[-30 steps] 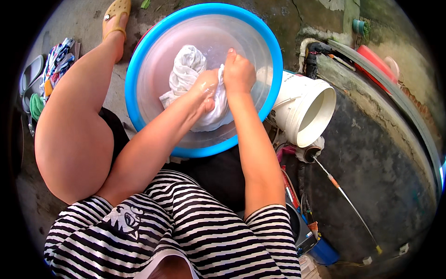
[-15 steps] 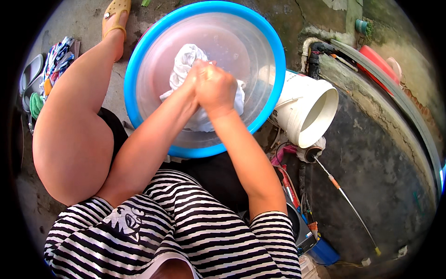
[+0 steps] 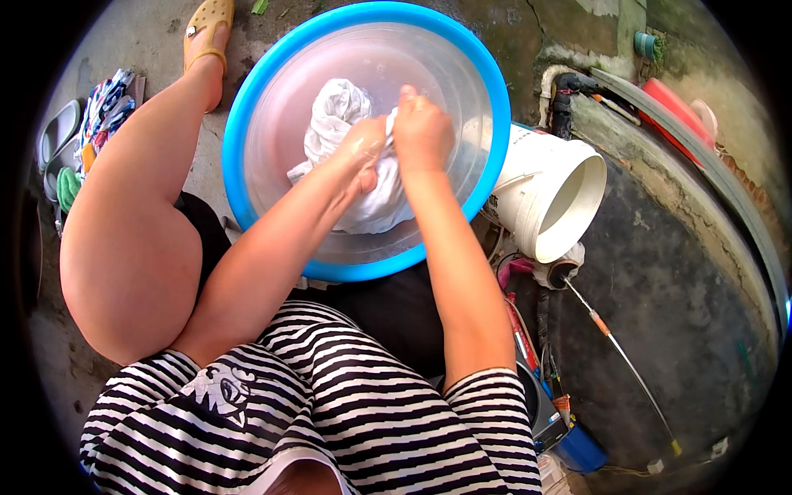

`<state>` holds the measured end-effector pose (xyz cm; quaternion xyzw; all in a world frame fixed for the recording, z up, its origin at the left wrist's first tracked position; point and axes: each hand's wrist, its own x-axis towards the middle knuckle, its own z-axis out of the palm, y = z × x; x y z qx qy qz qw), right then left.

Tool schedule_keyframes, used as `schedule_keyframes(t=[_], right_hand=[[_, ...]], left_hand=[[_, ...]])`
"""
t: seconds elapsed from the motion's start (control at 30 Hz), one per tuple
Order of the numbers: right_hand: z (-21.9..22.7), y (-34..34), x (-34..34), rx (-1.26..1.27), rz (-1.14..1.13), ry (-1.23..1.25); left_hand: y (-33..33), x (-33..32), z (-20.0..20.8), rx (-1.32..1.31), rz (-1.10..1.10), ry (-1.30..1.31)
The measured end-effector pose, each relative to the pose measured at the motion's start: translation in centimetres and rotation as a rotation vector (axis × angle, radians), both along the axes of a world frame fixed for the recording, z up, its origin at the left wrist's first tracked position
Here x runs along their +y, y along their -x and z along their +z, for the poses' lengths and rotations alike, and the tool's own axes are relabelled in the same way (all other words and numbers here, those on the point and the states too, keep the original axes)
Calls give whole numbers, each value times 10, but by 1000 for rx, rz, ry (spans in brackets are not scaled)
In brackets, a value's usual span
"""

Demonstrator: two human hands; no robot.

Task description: The person washes white clothes by hand in a blue basin filled with soapy water. They scrub various sections of the fabric against themselves and periodically lift the items to check them.

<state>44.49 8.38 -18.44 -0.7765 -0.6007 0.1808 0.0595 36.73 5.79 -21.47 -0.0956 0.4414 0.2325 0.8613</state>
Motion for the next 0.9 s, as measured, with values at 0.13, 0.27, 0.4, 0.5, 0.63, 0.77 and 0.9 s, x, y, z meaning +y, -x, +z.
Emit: schedule_keyframes(t=[0.13,0.27,0.4,0.5,0.63,0.77,0.9], right_hand=[[17,36,-20,227,186,-139],[-3,-16,9,-58,-10,53],[-5,-68,22,554,-542,147],[6,-64,20,807,-512,233],[-11,-75,11,789,-314,350],[-52,-75,5,552,-395,209],[-80,-59,2,176,-298,197]], left_hand=[[6,-4,-23,-112,57,-59],[20,16,12,-52,-227,-34],[23,36,22,73,60,-35],[33,37,-4,315,11,-254],[51,52,20,496,-256,-439],[41,41,-27,966,-329,-634],[40,33,-25,1262,-467,-750]])
